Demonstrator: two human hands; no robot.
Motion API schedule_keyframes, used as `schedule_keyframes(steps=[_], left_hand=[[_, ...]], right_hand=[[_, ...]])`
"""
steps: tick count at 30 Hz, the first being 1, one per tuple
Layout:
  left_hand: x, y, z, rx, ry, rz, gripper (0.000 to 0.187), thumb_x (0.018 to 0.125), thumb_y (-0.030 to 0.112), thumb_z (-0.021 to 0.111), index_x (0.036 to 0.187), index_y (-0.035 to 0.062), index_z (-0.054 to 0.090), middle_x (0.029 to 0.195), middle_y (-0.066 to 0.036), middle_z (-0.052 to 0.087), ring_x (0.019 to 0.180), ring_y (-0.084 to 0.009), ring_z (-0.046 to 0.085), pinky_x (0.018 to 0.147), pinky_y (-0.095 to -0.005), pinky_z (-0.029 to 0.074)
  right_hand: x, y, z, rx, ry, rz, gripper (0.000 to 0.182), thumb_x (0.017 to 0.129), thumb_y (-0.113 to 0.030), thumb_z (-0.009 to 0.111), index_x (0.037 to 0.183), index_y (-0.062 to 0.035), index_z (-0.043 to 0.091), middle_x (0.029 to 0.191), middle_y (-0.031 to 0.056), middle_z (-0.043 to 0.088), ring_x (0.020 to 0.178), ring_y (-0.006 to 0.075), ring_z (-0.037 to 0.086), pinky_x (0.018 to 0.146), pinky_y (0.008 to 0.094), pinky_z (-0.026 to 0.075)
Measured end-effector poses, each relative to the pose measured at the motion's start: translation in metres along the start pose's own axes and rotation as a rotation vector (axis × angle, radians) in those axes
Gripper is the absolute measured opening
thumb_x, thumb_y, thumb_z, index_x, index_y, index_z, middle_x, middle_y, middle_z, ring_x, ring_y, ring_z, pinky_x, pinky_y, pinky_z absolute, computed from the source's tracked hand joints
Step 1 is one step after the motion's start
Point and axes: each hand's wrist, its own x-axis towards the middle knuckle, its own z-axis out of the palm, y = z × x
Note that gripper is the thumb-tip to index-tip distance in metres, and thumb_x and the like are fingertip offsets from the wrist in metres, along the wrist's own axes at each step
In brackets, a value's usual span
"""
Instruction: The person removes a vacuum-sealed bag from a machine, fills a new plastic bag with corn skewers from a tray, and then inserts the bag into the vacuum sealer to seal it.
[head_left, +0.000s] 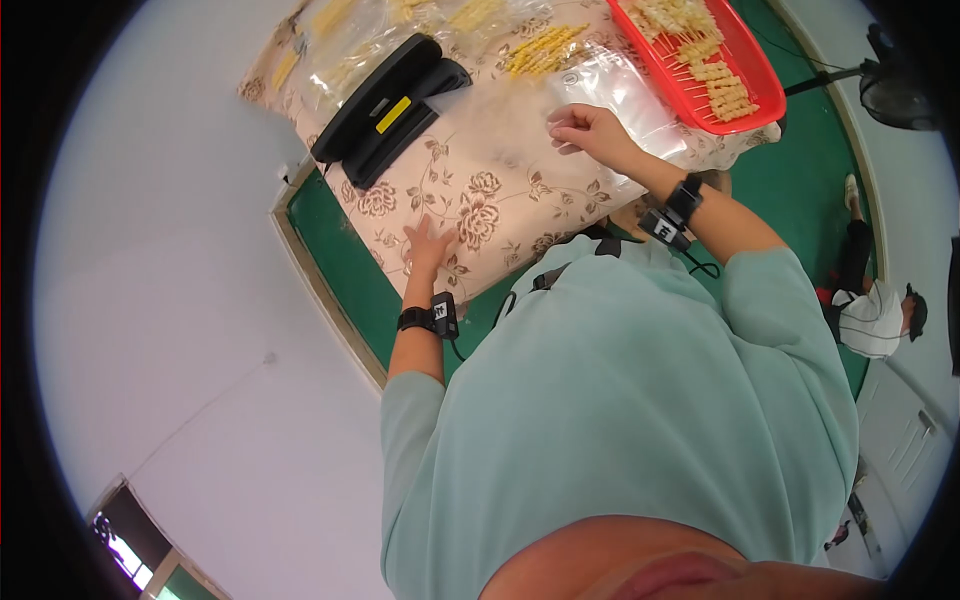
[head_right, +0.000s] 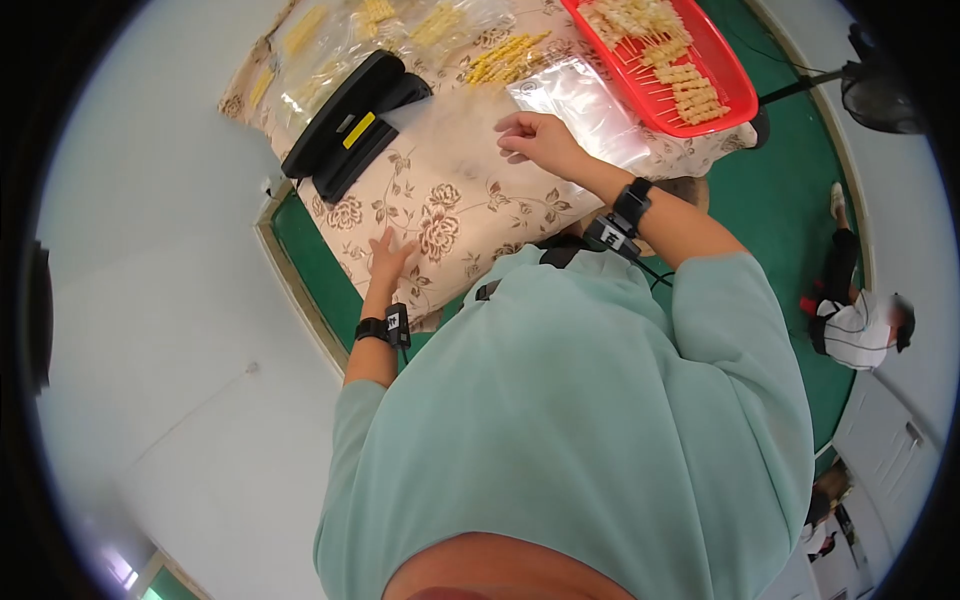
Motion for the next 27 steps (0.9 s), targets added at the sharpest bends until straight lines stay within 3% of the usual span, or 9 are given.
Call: schedule_keyframes(steps=[1,2,4,7,14,17,19,22,27], left_hand=[[-0.010,0.004,0.005,-0.138,0.163,0.061,0.075,0.074,0.037,0.075,0.137,0.0048,0.049,0.151,-0.027,0.023,0.134,-0.0422,0.036,0.108,-0.0519,0.029],[-0.012,0.001,0.005,-0.140,0.166,0.047,0.075,0.074,0.037,0.075,0.137,0.0048,0.049,0.151,-0.027,0.023,0.134,-0.0422,0.036,0.108,-0.0519,0.029],[-0.011,0.000,0.001,-0.173,0.296,0.100,0.049,0.082,0.026,0.071,0.121,-0.0008,0.060,0.121,-0.022,0.060,0.108,-0.0320,0.060,0.093,-0.0404,0.048],[-0.019,0.029,0.009,-0.688,0.083,-0.015,0.026,0.088,0.018,0.066,0.103,-0.0032,0.065,0.087,-0.010,0.069,0.079,-0.0198,0.067,0.075,-0.0289,0.054],[-0.038,0.127,0.046,-0.746,-0.361,0.081,0.017,0.090,0.015,0.065,0.097,-0.0005,0.064,0.087,-0.005,0.066,0.073,-0.0128,0.063,0.064,-0.0234,0.051],[-0.030,0.152,0.054,-0.550,-0.291,0.355,0.021,0.084,0.017,0.072,0.096,0.0018,0.063,0.081,-0.003,0.063,0.067,-0.0111,0.058,0.061,-0.0223,0.047],[-0.026,0.169,0.059,-0.212,0.055,0.596,0.028,0.077,0.020,0.079,0.091,0.0037,0.061,0.075,-0.002,0.058,0.063,-0.0108,0.051,0.059,-0.0227,0.044],[-0.023,0.191,0.058,-0.037,0.222,0.849,0.033,0.072,0.023,0.082,0.085,0.0039,0.059,0.072,-0.002,0.055,0.062,-0.0110,0.048,0.058,-0.0236,0.042],[-0.020,0.201,0.056,0.042,0.141,0.709,0.035,0.068,0.023,0.082,0.083,0.0035,0.058,0.077,-0.007,0.057,0.064,-0.0195,0.052,0.061,-0.0316,0.045]], right_hand=[[0.008,0.018,0.001,0.192,0.043,0.204,0.018,0.086,-0.011,0.068,0.100,-0.0006,0.065,0.087,0.0046,0.068,0.076,0.0105,0.064,0.064,0.0223,0.051],[0.014,0.035,0.002,0.192,0.031,0.213,0.018,0.086,-0.011,0.068,0.100,-0.0006,0.065,0.087,0.0046,0.068,0.076,0.0105,0.064,0.064,0.0223,0.051],[0.022,0.053,0.005,0.249,0.202,0.620,0.020,0.086,-0.014,0.069,0.097,-0.0001,0.061,0.084,0.0059,0.066,0.074,0.0151,0.066,0.060,0.0274,0.055],[0.027,0.063,0.005,0.180,0.174,0.735,0.023,0.086,-0.020,0.070,0.093,0.0001,0.061,0.083,0.0075,0.065,0.073,0.0182,0.067,0.060,0.0309,0.059],[0.034,0.062,0.024,0.275,0.011,0.819,0.029,0.086,-0.026,0.070,0.089,0.0013,0.060,0.081,0.0117,0.065,0.068,0.0200,0.067,0.059,0.0328,0.060],[0.034,0.044,0.034,0.200,-0.075,0.774,0.031,0.085,-0.027,0.071,0.085,0.0022,0.061,0.078,0.0121,0.065,0.064,0.0203,0.067,0.055,0.0324,0.059],[0.035,0.036,0.033,0.100,-0.184,0.666,0.033,0.084,-0.028,0.072,0.080,0.0032,0.061,0.075,0.0122,0.065,0.061,0.0207,0.067,0.053,0.0311,0.058],[0.036,0.040,0.034,0.123,-0.193,0.577,0.032,0.082,-0.026,0.074,0.080,0.0036,0.061,0.074,0.0124,0.065,0.062,0.0201,0.068,0.053,0.0310,0.058],[0.044,0.042,0.036,0.125,-0.160,0.503,0.033,0.081,-0.026,0.075,0.075,0.0033,0.062,0.072,0.0120,0.067,0.059,0.0182,0.067,0.051,0.0290,0.057]])
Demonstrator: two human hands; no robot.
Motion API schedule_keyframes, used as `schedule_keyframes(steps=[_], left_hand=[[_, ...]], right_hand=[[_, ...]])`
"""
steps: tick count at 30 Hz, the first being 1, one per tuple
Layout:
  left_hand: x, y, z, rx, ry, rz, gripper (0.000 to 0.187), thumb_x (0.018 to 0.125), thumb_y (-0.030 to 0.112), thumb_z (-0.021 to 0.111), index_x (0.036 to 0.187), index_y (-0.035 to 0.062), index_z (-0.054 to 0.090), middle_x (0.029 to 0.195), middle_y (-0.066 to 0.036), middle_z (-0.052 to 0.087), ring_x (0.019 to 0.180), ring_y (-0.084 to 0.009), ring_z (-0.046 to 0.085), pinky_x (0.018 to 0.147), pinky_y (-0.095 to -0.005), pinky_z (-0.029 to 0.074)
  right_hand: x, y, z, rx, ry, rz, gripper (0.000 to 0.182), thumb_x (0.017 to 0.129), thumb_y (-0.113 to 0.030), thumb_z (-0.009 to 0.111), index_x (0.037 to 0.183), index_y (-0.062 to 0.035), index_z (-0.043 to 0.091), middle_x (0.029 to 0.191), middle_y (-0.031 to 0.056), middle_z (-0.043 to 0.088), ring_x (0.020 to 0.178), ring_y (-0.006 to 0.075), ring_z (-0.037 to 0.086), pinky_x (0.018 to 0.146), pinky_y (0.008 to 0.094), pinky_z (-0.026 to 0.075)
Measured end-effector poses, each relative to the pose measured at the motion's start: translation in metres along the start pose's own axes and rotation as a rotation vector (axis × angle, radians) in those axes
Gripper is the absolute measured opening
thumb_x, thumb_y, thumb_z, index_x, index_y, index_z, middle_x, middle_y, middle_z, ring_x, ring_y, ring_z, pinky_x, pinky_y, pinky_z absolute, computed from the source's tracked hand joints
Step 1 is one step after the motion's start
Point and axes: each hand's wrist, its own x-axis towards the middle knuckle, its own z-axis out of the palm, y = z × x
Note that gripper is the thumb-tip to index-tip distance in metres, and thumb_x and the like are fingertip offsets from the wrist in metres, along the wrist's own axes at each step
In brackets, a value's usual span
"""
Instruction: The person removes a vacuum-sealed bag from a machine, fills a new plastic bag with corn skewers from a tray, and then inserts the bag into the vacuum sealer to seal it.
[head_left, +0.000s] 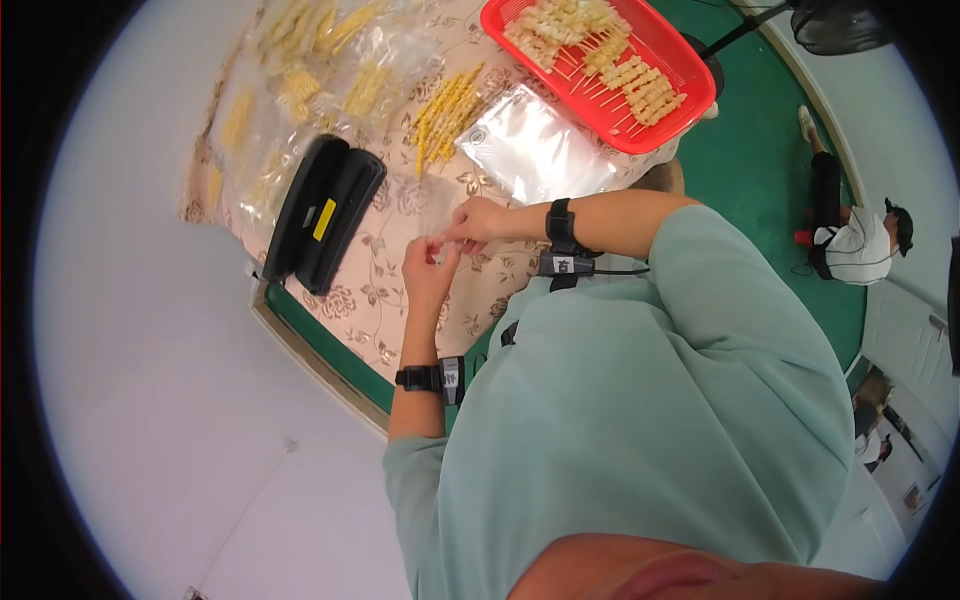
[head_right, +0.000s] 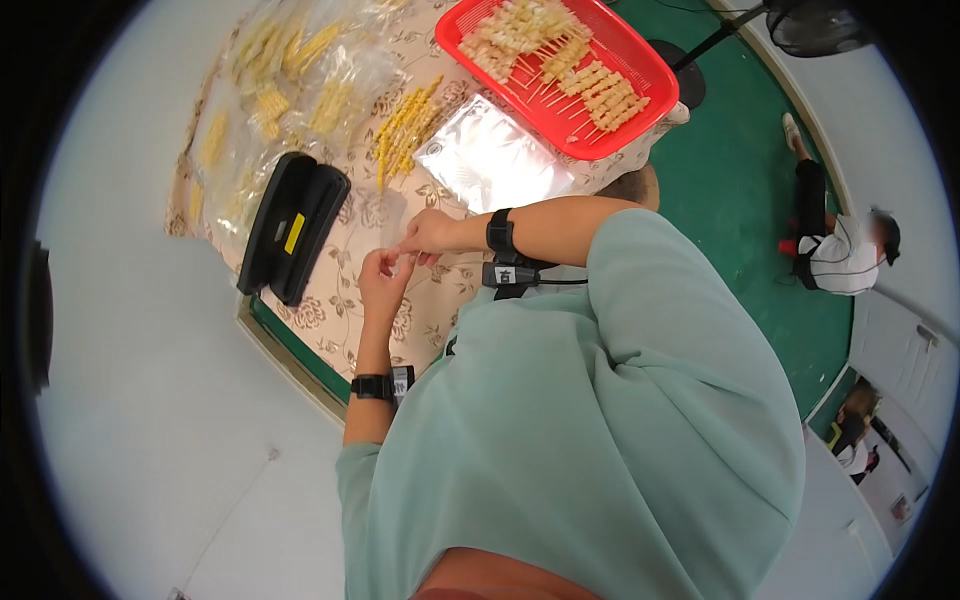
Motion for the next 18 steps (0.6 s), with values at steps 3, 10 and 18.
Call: schedule_keyframes(steps=[3,10,18], left_hand=[[-0.001,0.005,-0.004,-0.021,-0.063,-0.125,0.031,0.069,0.021,0.078,0.081,0.0030,0.057,0.076,-0.008,0.057,0.064,-0.0220,0.052,0.061,-0.0338,0.046],[-0.003,-0.005,-0.006,0.188,-0.076,-0.050,0.017,0.072,0.011,0.069,0.079,0.0016,0.057,0.072,-0.008,0.056,0.056,-0.0159,0.057,0.053,-0.0291,0.046],[-0.018,-0.001,-0.022,-0.316,0.002,-0.497,0.007,0.085,0.003,0.061,0.087,-0.0030,0.057,0.082,-0.010,0.063,0.069,-0.0203,0.067,0.062,-0.0284,0.057]], right_hand=[[0.005,-0.004,-0.001,-0.097,-0.031,-0.040,0.034,0.084,-0.027,0.072,0.075,0.0043,0.063,0.071,0.0099,0.065,0.061,0.0172,0.067,0.053,0.0279,0.057],[0.007,-0.014,0.001,-0.069,-0.088,-0.053,0.036,0.083,-0.033,0.072,0.077,0.0017,0.067,0.067,0.0090,0.066,0.056,0.0164,0.065,0.049,0.0277,0.054],[-0.054,-0.053,-0.099,-0.440,-0.148,-0.412,0.030,0.085,-0.030,0.069,0.084,0.0004,0.068,0.069,0.0075,0.066,0.063,0.0121,0.066,0.054,0.0270,0.053]])
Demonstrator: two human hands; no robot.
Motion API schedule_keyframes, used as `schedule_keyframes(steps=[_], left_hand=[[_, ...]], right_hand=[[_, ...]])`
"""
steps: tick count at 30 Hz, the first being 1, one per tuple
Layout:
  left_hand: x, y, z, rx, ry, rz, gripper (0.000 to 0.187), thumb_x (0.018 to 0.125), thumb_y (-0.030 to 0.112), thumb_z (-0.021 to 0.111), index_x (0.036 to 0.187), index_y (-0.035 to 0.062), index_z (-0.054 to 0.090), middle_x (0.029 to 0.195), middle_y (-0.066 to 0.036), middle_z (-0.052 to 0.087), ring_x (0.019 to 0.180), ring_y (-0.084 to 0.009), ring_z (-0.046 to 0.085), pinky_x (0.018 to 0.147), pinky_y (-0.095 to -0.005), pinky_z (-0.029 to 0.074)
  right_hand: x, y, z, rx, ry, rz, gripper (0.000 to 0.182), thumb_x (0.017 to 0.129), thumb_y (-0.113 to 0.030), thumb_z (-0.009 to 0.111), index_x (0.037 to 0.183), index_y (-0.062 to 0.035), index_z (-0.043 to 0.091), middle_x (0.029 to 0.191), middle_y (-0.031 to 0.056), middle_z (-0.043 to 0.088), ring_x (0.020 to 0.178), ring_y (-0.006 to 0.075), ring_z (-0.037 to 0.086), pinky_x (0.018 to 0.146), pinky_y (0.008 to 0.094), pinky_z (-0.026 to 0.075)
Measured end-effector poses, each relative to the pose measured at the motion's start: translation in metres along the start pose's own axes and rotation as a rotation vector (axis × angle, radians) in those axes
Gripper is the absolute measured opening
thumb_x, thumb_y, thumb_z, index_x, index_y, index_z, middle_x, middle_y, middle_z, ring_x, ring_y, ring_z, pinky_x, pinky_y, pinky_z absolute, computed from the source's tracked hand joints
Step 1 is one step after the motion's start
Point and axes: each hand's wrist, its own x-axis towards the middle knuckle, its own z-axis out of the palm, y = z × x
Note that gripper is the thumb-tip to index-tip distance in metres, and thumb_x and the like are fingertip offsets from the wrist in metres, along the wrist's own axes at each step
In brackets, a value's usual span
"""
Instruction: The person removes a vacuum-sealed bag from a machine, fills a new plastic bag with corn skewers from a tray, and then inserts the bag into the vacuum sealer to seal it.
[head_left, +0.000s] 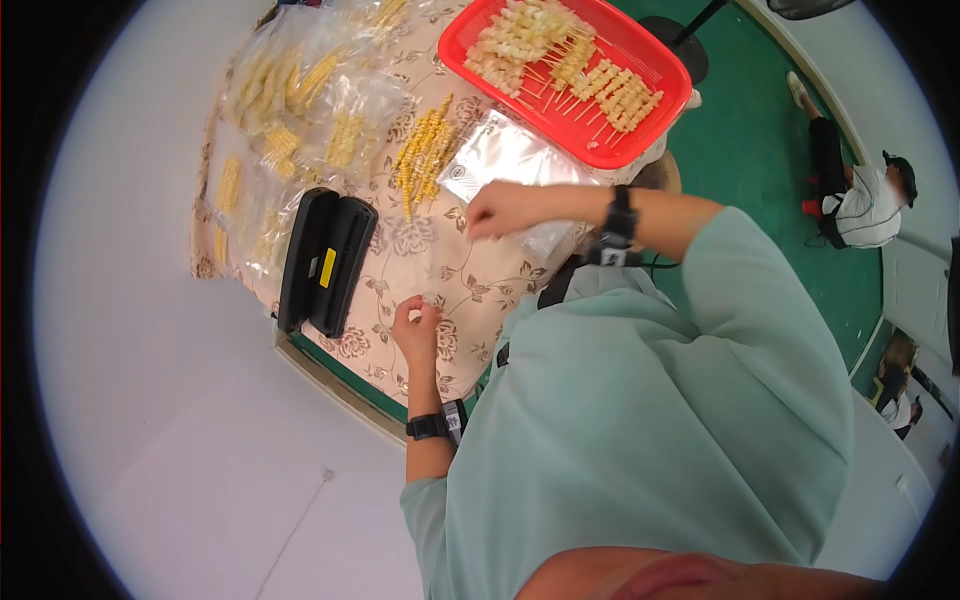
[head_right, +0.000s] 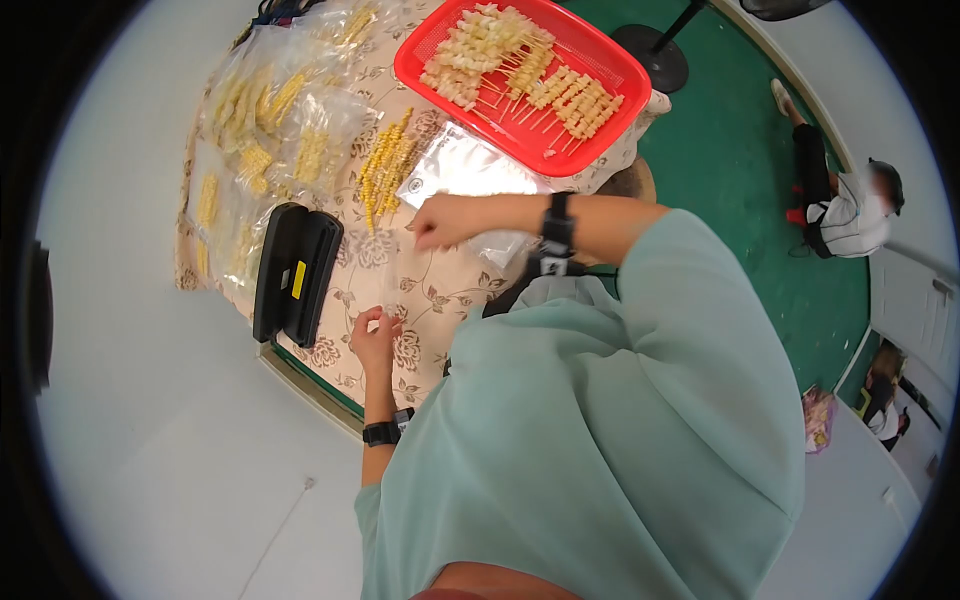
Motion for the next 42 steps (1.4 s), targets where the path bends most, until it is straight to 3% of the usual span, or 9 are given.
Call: schedule_keyframes(steps=[3,4,6,11,16,20,26,31,42], left_hand=[[0.005,-0.036,-0.011,-0.154,0.021,-0.013,0.008,0.087,0.004,0.062,0.088,-0.0035,0.058,0.080,-0.011,0.064,0.070,-0.0184,0.067,0.063,-0.0269,0.057],[0.006,-0.045,-0.013,-0.250,0.025,0.002,0.009,0.086,0.005,0.063,0.088,-0.0029,0.059,0.077,-0.012,0.065,0.067,-0.0153,0.066,0.062,-0.0251,0.056],[0.000,-0.042,-0.014,-0.283,0.021,-0.053,0.008,0.086,0.004,0.063,0.089,-0.0032,0.060,0.078,-0.011,0.064,0.069,-0.0174,0.067,0.062,-0.0260,0.057],[-0.007,-0.027,-0.007,-0.317,0.009,-0.164,0.008,0.086,0.005,0.065,0.088,-0.0016,0.062,0.075,-0.007,0.064,0.064,-0.0161,0.066,0.056,-0.0248,0.056],[-0.009,-0.019,-0.002,-0.209,0.035,-0.151,0.012,0.085,0.010,0.068,0.088,0.0003,0.062,0.066,-0.002,0.061,0.048,-0.0081,0.054,0.043,-0.0191,0.039],[-0.007,-0.029,-0.002,-0.157,0.048,-0.096,0.012,0.085,0.010,0.069,0.089,0.0008,0.062,0.066,-0.001,0.060,0.047,-0.0069,0.051,0.042,-0.0193,0.039],[-0.004,-0.041,0.003,0.002,0.111,0.087,0.014,0.084,0.010,0.069,0.095,0.0002,0.067,0.071,-0.001,0.063,0.056,-0.0049,0.051,0.050,-0.0187,0.041],[-0.001,-0.038,0.006,0.057,0.119,0.131,0.014,0.085,0.010,0.068,0.093,-0.0014,0.069,0.073,0.000,0.064,0.061,-0.0057,0.053,0.057,-0.0195,0.043],[0.008,-0.039,0.004,-0.001,0.041,0.094,0.013,0.086,0.010,0.066,0.092,-0.0017,0.068,0.072,-0.001,0.063,0.063,-0.0059,0.053,0.057,-0.0203,0.043]], right_hand=[[-0.041,-0.005,-0.069,-0.016,0.353,0.159,0.020,0.088,-0.021,0.065,0.090,-0.0021,0.069,0.075,0.0051,0.067,0.063,0.0090,0.061,0.057,0.0254,0.050],[-0.050,0.012,-0.093,-0.292,0.452,0.044,0.019,0.087,-0.019,0.065,0.091,-0.0018,0.068,0.076,0.0067,0.067,0.067,0.0120,0.063,0.062,0.0284,0.051],[-0.060,0.033,-0.126,-0.575,0.584,0.187,0.017,0.083,-0.015,0.059,0.093,-0.0053,0.069,0.089,0.0126,0.068,0.081,0.0286,0.066,0.073,0.0378,0.052],[-0.047,0.087,-0.167,-1.083,0.528,0.076,0.022,0.083,-0.006,0.051,0.100,-0.0086,0.066,0.099,0.0102,0.062,0.095,0.0282,0.064,0.076,0.0406,0.054],[-0.024,0.102,-0.177,-1.350,0.266,0.008,0.016,0.085,-0.010,0.051,0.095,-0.0072,0.063,0.095,0.0076,0.063,0.092,0.0264,0.065,0.073,0.0380,0.055],[-0.013,0.102,-0.179,-1.338,0.220,0.078,0.021,0.083,-0.010,0.051,0.101,-0.0073,0.062,0.098,0.0061,0.061,0.093,0.0244,0.062,0.073,0.0377,0.054],[-0.019,0.091,-0.181,-1.444,0.099,0.143,0.015,0.084,-0.012,0.051,0.091,-0.0062,0.062,0.096,0.0071,0.060,0.088,0.0255,0.062,0.068,0.0385,0.053],[-0.043,0.096,-0.182,-1.471,0.170,-0.173,0.012,0.081,-0.014,0.055,0.085,-0.0089,0.065,0.091,0.0047,0.060,0.089,0.0221,0.060,0.072,0.0351,0.053],[-0.081,0.084,-0.187,-1.346,0.330,-0.367,0.012,0.080,-0.012,0.056,0.086,-0.0068,0.064,0.095,0.0063,0.056,0.091,0.0242,0.058,0.074,0.0346,0.050]])
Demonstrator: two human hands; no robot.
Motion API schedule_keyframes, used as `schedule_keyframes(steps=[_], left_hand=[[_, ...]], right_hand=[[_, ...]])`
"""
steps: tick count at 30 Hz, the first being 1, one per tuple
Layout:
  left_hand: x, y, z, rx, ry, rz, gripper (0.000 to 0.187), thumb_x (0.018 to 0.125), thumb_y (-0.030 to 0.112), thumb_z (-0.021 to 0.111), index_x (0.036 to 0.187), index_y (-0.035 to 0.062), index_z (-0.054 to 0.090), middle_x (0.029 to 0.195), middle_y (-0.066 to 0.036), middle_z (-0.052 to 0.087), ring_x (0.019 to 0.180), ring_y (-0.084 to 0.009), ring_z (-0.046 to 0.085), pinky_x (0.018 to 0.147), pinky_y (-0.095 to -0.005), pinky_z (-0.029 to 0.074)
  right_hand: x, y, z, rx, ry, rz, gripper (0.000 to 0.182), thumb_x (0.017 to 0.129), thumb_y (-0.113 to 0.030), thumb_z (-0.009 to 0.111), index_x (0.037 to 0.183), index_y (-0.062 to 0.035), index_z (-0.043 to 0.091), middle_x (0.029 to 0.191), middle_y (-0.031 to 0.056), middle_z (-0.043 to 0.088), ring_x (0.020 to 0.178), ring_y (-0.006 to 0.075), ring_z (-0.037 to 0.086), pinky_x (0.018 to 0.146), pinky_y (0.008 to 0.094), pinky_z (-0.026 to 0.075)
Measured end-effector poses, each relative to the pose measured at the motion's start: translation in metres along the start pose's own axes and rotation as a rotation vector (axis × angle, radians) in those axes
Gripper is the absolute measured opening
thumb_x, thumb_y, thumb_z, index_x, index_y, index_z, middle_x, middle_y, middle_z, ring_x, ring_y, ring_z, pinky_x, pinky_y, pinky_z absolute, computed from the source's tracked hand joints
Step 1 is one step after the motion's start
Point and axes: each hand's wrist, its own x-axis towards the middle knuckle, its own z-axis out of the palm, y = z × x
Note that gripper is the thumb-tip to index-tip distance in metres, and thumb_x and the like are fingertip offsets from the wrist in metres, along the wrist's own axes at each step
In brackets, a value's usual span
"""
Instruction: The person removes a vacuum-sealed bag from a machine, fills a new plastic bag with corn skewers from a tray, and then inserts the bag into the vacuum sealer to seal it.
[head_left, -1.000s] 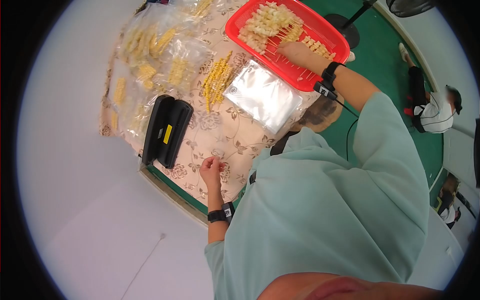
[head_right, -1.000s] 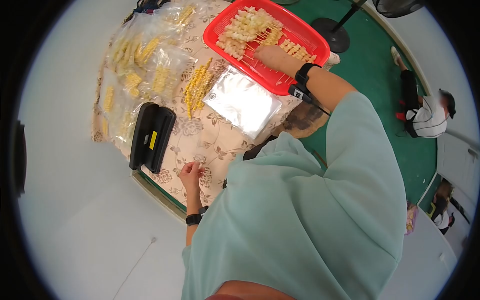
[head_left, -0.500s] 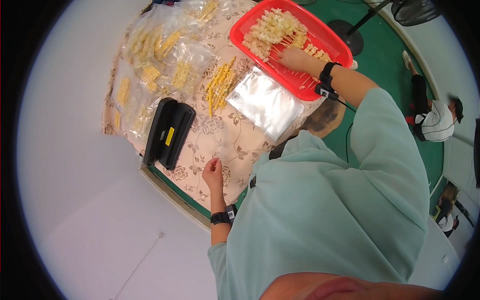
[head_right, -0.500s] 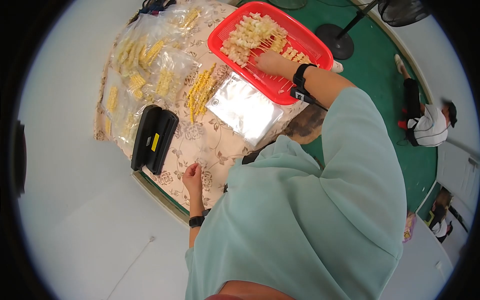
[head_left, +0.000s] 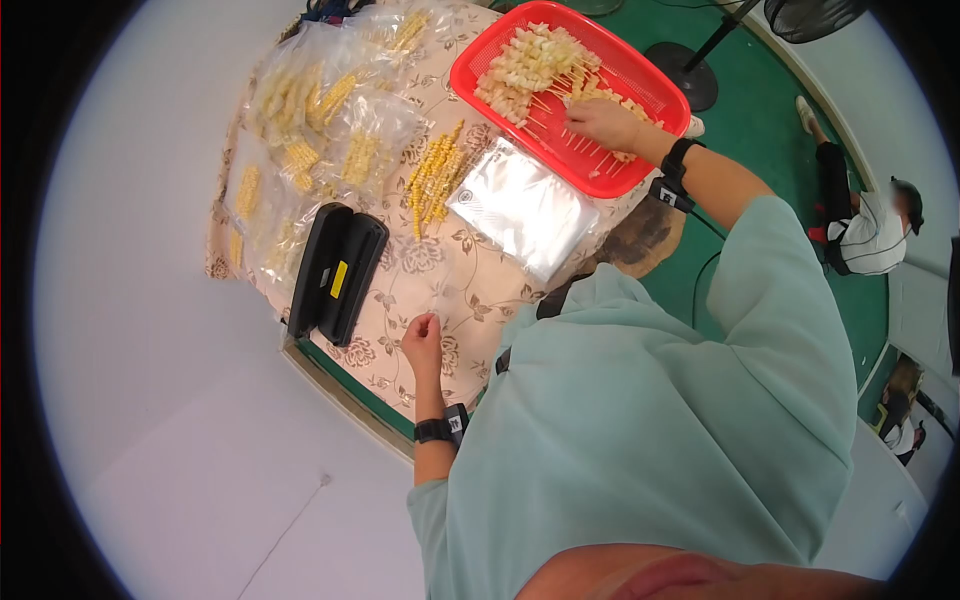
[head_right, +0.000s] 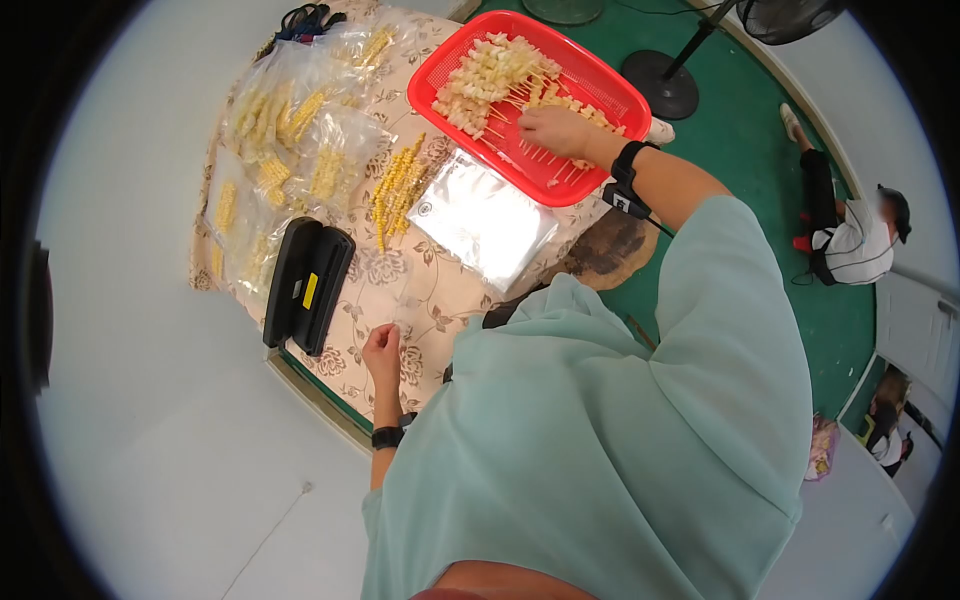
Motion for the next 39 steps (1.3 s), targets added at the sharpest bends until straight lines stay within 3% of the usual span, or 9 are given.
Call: schedule_keyframes(steps=[5,7,8,10,13,21,28,37,39], left_hand=[[0.000,0.002,0.000,0.056,-0.014,0.030,0.014,0.087,0.012,0.066,0.089,-0.0020,0.067,0.071,-0.001,0.062,0.063,-0.0064,0.053,0.058,-0.0213,0.044],[-0.002,0.010,0.002,0.114,-0.035,0.114,0.015,0.087,0.013,0.066,0.089,-0.0017,0.067,0.070,-0.001,0.061,0.063,-0.0061,0.053,0.059,-0.0214,0.044],[-0.002,0.011,0.003,0.144,-0.036,0.139,0.014,0.087,0.013,0.066,0.088,-0.0012,0.067,0.068,-0.002,0.062,0.062,-0.0074,0.055,0.059,-0.0227,0.045],[0.001,0.014,0.007,0.172,-0.042,0.190,0.014,0.086,0.013,0.066,0.089,-0.0008,0.067,0.068,-0.004,0.063,0.062,-0.0084,0.056,0.060,-0.0237,0.046],[0.010,0.006,0.012,0.180,-0.077,0.271,0.014,0.084,0.013,0.066,0.090,0.0011,0.067,0.070,-0.009,0.066,0.063,-0.0136,0.062,0.061,-0.0273,0.050],[0.013,0.034,0.025,0.232,-0.054,0.412,0.013,0.081,0.015,0.066,0.082,0.0020,0.065,0.068,-0.013,0.066,0.060,-0.0237,0.065,0.059,-0.0325,0.052],[0.006,0.044,0.024,0.265,-0.066,0.452,0.014,0.080,0.015,0.069,0.080,0.0017,0.064,0.063,-0.009,0.064,0.055,-0.0168,0.062,0.056,-0.0283,0.050],[-0.005,0.053,0.027,0.195,-0.077,0.504,0.010,0.081,0.011,0.068,0.080,0.0018,0.063,0.064,-0.010,0.064,0.056,-0.0169,0.063,0.055,-0.0277,0.051],[-0.004,0.054,0.028,0.204,-0.084,0.519,0.011,0.081,0.011,0.068,0.080,0.0018,0.063,0.064,-0.010,0.064,0.056,-0.0172,0.063,0.055,-0.0281,0.051]], right_hand=[[-0.019,-0.010,-0.037,0.164,0.199,0.283,0.015,0.082,-0.007,0.059,0.094,-0.0017,0.066,0.093,0.0098,0.056,0.086,0.0280,0.060,0.071,0.0337,0.052],[-0.026,-0.011,-0.047,0.305,0.514,0.565,0.021,0.088,-0.009,0.062,0.107,-0.0010,0.065,0.093,0.0069,0.061,0.080,0.0216,0.063,0.069,0.0282,0.053],[-0.029,-0.015,-0.052,0.310,0.504,0.552,0.021,0.088,-0.009,0.062,0.107,-0.0010,0.065,0.093,0.0069,0.061,0.080,0.0216,0.063,0.069,0.0282,0.053],[-0.030,-0.030,-0.067,0.991,0.713,0.880,0.025,0.092,-0.013,0.062,0.113,0.0003,0.063,0.093,0.0042,0.064,0.078,0.0142,0.063,0.072,0.0242,0.053],[-0.029,-0.062,-0.090,1.343,0.708,0.956,0.024,0.095,-0.014,0.058,0.112,0.0021,0.063,0.096,0.0043,0.065,0.080,0.0103,0.063,0.074,0.0235,0.054],[0.009,-0.163,-0.065,1.825,0.440,0.908,0.026,0.096,-0.014,0.055,0.116,0.0030,0.060,0.094,0.0077,0.066,0.083,0.0150,0.066,0.080,0.0262,0.055],[0.059,-0.248,-0.033,1.590,0.267,0.658,0.023,0.095,-0.013,0.057,0.108,0.0034,0.065,0.089,0.0086,0.068,0.081,0.0129,0.066,0.076,0.0246,0.055],[0.080,-0.278,0.019,1.609,0.184,0.667,0.023,0.094,-0.010,0.056,0.111,0.0026,0.065,0.097,0.0087,0.071,0.091,0.0122,0.067,0.078,0.0246,0.054],[0.083,-0.281,0.023,1.334,0.060,0.664,0.022,0.090,-0.010,0.061,0.107,0.0018,0.067,0.093,0.0125,0.071,0.084,0.0167,0.069,0.076,0.0266,0.054]])
